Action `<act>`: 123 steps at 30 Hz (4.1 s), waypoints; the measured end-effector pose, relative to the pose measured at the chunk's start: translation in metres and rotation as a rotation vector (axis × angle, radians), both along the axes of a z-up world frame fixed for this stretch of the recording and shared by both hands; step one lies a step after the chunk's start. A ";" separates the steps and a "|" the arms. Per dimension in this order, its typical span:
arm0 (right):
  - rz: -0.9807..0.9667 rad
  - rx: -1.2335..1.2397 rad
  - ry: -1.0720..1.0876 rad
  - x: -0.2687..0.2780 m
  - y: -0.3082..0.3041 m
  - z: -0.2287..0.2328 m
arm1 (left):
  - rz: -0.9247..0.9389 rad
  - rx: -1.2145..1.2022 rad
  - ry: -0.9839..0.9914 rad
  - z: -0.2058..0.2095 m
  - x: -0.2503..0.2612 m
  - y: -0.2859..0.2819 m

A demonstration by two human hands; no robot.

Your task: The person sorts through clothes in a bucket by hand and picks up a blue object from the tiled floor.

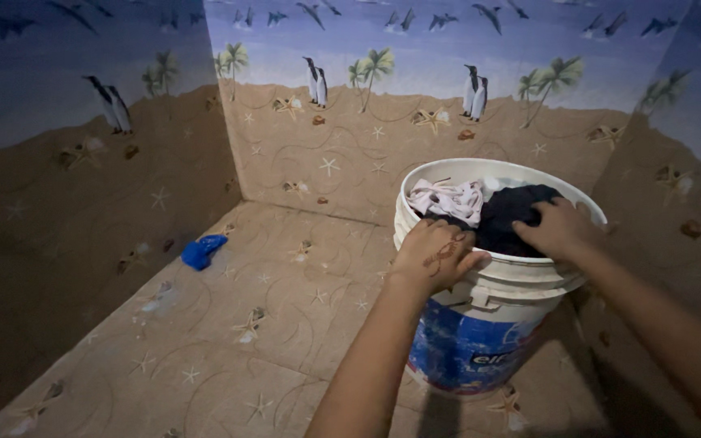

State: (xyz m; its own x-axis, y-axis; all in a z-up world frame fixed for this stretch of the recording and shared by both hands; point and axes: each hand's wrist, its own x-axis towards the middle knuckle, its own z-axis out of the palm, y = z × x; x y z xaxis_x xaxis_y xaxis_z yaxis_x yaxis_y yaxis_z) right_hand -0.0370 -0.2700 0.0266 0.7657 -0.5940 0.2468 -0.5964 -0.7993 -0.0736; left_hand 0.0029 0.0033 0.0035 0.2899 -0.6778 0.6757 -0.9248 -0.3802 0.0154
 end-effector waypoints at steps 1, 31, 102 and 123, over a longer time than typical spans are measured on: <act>-0.006 0.010 -0.017 -0.004 0.006 0.003 | 0.001 0.015 0.006 0.001 0.000 0.000; -0.095 0.096 0.010 -0.014 0.061 0.024 | -0.047 0.036 0.097 0.013 0.021 0.043; 0.462 -0.093 -0.373 0.034 0.079 0.054 | 0.192 -0.436 -0.066 0.006 0.042 0.159; 0.974 -0.154 -0.542 0.058 0.134 0.057 | 0.372 -0.274 0.063 0.016 0.047 0.188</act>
